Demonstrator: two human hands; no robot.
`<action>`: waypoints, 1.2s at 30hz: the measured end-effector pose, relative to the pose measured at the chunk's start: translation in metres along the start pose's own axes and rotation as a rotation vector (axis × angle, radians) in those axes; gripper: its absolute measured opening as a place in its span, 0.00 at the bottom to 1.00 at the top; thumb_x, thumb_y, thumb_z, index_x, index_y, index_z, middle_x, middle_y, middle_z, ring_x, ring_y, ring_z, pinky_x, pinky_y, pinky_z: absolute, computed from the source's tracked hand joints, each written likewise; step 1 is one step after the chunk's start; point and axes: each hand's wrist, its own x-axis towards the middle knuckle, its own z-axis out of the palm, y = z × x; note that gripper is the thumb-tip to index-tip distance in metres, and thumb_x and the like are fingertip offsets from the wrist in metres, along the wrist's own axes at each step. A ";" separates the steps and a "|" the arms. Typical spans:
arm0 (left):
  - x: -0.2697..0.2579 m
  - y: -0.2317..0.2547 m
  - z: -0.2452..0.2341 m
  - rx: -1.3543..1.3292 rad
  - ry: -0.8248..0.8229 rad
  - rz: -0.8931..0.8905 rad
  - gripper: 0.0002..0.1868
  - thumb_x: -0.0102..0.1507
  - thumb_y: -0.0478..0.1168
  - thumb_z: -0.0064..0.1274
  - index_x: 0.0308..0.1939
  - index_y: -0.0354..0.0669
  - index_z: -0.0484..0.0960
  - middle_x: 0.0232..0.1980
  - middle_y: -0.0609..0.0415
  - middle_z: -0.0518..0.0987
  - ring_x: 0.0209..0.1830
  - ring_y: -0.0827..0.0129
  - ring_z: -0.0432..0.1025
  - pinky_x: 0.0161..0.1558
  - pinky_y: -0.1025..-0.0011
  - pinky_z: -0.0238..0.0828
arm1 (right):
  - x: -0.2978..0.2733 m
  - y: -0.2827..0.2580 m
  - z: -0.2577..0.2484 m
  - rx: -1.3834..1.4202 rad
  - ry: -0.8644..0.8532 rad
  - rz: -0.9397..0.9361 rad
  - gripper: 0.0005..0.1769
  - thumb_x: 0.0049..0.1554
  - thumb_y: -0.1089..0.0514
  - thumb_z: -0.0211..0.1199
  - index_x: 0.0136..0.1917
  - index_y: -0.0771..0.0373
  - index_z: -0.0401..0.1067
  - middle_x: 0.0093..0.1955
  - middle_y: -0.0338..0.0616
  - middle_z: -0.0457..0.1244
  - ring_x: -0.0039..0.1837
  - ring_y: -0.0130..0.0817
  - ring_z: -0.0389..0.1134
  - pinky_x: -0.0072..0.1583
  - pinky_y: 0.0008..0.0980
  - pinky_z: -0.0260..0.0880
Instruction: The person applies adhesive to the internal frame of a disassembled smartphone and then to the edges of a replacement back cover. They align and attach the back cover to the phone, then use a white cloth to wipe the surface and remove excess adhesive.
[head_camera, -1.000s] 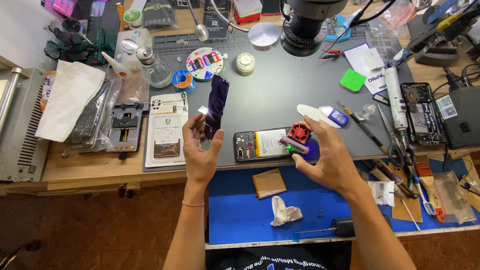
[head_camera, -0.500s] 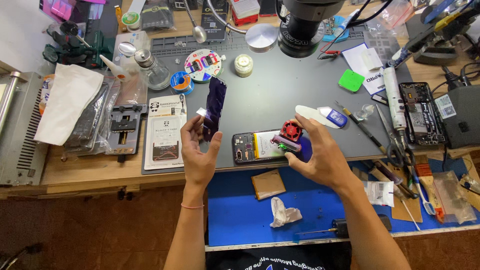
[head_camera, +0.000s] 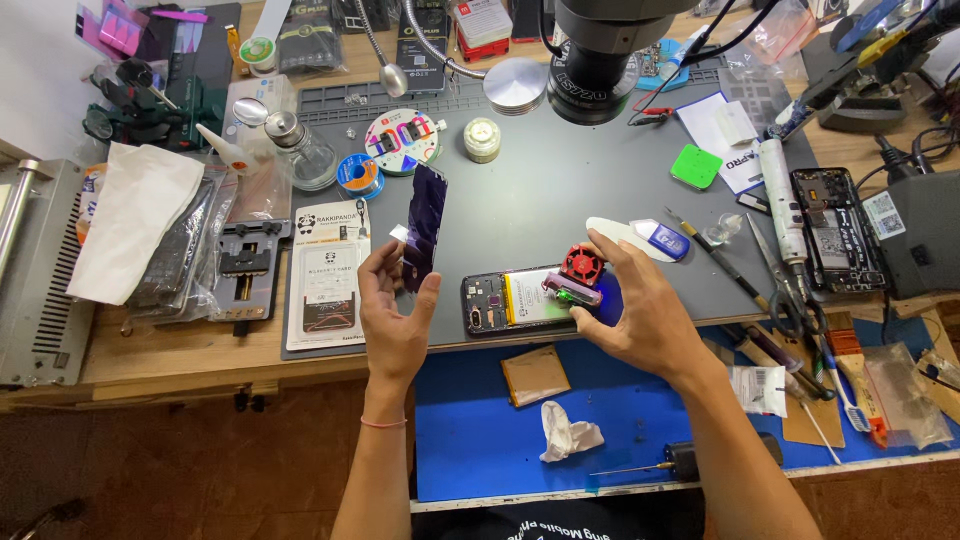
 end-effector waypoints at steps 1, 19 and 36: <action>0.000 0.000 0.000 0.000 0.000 0.000 0.35 0.66 0.46 0.63 0.70 0.35 0.64 0.65 0.37 0.74 0.69 0.54 0.71 0.71 0.61 0.65 | -0.001 -0.001 -0.002 0.000 0.000 0.000 0.55 0.48 0.47 0.73 0.84 0.53 0.54 0.70 0.47 0.66 0.76 0.57 0.61 0.76 0.58 0.57; -0.002 0.000 0.001 0.040 -0.005 0.007 0.34 0.67 0.47 0.63 0.70 0.38 0.64 0.65 0.39 0.74 0.69 0.57 0.71 0.72 0.62 0.63 | -0.034 -0.005 -0.009 0.007 0.006 0.020 0.53 0.47 0.50 0.75 0.82 0.55 0.57 0.68 0.50 0.66 0.75 0.57 0.62 0.76 0.58 0.59; -0.002 0.000 -0.001 0.001 0.003 0.005 0.35 0.66 0.46 0.63 0.71 0.38 0.64 0.65 0.40 0.75 0.67 0.58 0.72 0.71 0.62 0.65 | -0.030 -0.050 0.013 0.135 0.035 -0.279 0.51 0.43 0.57 0.76 0.78 0.65 0.63 0.59 0.57 0.68 0.66 0.55 0.69 0.77 0.53 0.59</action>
